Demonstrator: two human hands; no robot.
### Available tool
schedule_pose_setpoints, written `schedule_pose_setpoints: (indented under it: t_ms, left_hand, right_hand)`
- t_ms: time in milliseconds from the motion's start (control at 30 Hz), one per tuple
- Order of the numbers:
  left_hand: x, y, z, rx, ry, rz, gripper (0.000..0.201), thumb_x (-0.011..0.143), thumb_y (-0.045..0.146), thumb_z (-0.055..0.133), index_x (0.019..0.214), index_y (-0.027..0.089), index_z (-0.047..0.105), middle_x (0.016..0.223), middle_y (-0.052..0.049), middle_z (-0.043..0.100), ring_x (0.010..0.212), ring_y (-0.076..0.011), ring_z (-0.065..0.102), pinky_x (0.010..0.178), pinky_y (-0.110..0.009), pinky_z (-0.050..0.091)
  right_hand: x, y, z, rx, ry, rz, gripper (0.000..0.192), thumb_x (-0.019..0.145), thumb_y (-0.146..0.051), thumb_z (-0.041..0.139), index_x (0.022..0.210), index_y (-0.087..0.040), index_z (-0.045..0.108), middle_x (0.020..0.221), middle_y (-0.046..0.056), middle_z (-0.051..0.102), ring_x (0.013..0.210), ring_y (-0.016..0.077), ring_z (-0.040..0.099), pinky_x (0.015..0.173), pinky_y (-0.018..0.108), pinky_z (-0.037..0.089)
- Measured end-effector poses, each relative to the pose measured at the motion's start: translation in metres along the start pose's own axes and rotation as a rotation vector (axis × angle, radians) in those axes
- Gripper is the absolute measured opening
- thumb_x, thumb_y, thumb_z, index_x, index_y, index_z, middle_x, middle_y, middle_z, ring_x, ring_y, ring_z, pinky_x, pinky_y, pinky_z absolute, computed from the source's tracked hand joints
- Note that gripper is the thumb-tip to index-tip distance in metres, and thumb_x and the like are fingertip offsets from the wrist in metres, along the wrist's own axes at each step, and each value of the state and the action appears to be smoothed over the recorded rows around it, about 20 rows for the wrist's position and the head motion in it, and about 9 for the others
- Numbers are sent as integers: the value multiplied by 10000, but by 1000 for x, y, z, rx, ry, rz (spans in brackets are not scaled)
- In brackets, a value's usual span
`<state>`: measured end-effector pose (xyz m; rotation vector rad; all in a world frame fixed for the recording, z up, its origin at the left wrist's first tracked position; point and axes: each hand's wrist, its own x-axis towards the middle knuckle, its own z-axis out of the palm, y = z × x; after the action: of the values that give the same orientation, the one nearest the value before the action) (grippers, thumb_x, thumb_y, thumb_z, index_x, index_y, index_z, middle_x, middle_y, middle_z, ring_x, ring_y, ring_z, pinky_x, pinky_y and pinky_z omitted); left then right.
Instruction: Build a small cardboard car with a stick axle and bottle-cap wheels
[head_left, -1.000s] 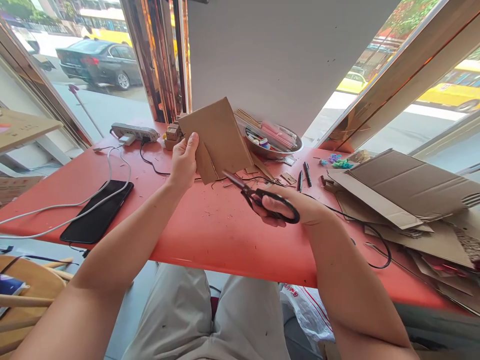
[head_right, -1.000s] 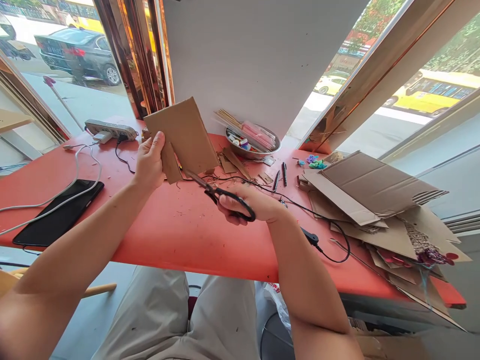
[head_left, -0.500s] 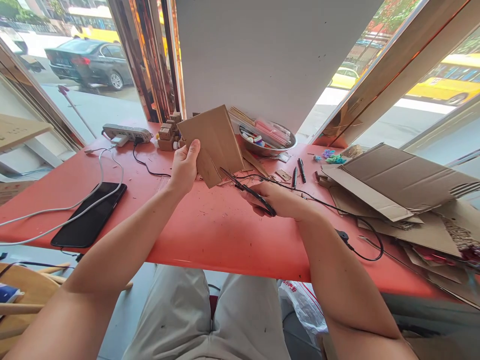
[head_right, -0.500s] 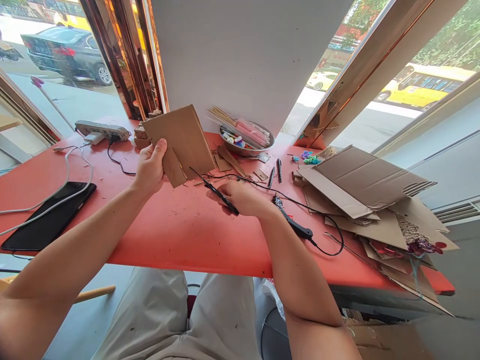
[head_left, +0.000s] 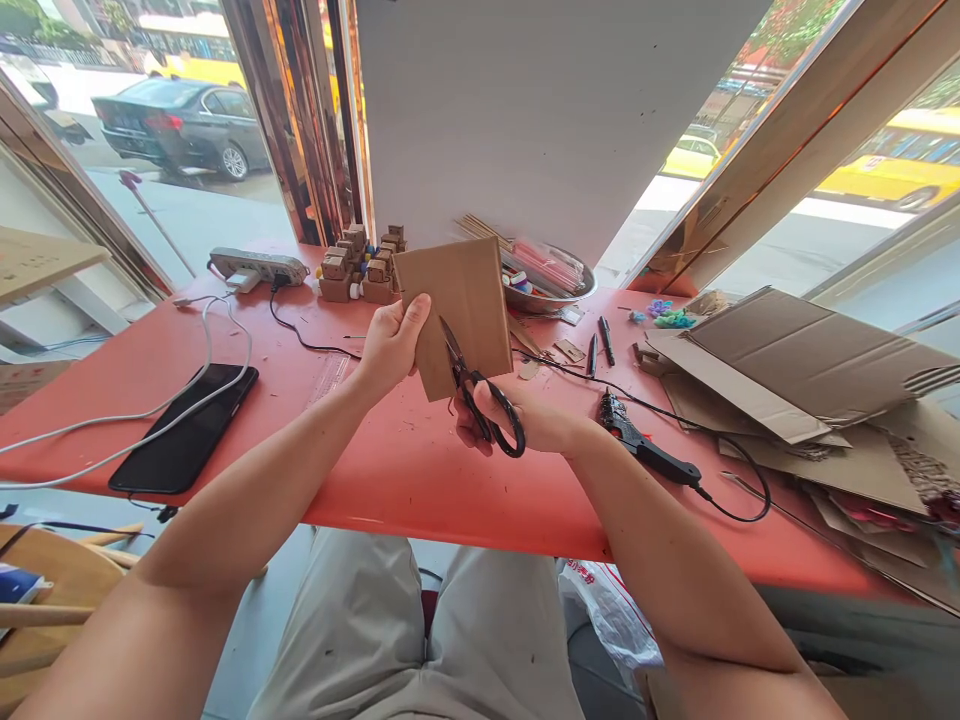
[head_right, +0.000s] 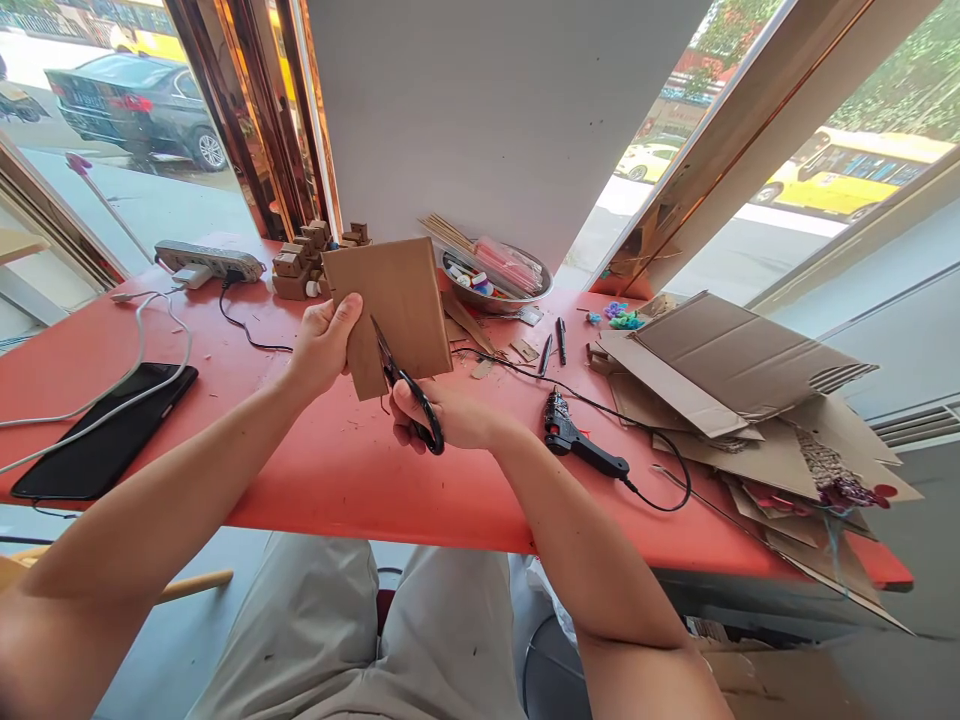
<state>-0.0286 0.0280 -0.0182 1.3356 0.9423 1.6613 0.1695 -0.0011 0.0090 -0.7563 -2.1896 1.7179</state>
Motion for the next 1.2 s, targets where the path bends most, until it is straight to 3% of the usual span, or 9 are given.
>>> schedule_pose_setpoints:
  t_ms: [133, 300, 500, 700, 833, 1000, 1200]
  left_hand:
    - [-6, 5, 5, -11, -44, -37, 635, 868, 673, 787, 518, 229, 497, 372, 56, 463, 251, -75, 358, 247, -206, 226]
    - [-15, 10, 12, -8, -69, -75, 657, 831, 716, 793, 520, 231, 478, 369, 55, 470, 253, -80, 358, 246, -215, 224]
    - [-19, 10, 14, 21, -17, 64, 772, 702, 919, 731, 509, 234, 431, 372, 61, 447, 274, -71, 343, 260, -213, 226]
    - [-17, 16, 9, 82, -37, 115, 691, 816, 792, 753, 527, 235, 464, 411, 42, 455, 321, -82, 376, 299, -235, 224]
    - [-13, 17, 6, 119, -9, 195, 701, 808, 793, 764, 539, 231, 442, 427, 60, 389, 365, -87, 398, 332, -224, 259]
    - [-12, 11, 11, -4, 91, 61, 690, 792, 802, 772, 554, 238, 456, 437, 66, 385, 330, -78, 367, 293, -228, 216]
    - [-17, 13, 14, -16, 17, 27, 685, 815, 758, 783, 543, 246, 419, 400, 73, 386, 315, -85, 369, 289, -229, 260]
  right_hand:
    - [1, -2, 4, -14, 62, -32, 841, 718, -1095, 401, 734, -254, 430, 640, -34, 516, 522, 109, 471, 500, 281, 356]
    - [5, -2, 8, -84, 126, -56, 865, 712, -1115, 309, 746, -262, 451, 653, -11, 532, 595, 145, 513, 576, 313, 447]
    - [11, 8, 13, -83, 219, -133, 873, 678, -1129, 317, 780, -273, 453, 647, -18, 533, 596, 156, 530, 581, 328, 473]
    - [16, 17, 12, -96, 254, -165, 867, 674, -1131, 312, 748, -277, 444, 590, -36, 492, 529, 138, 466, 534, 324, 449]
    - [17, 18, 13, -122, 244, -159, 874, 678, -1131, 280, 689, -269, 425, 579, -31, 481, 524, 129, 456, 537, 315, 426]
    - [16, 12, 21, -143, 282, -143, 868, 712, -1122, 275, 695, -267, 425, 588, -19, 474, 553, 140, 457, 558, 314, 398]
    - [14, 11, 22, -116, 291, -151, 841, 728, -1112, 316, 721, -278, 426, 622, -15, 475, 558, 157, 463, 570, 343, 440]
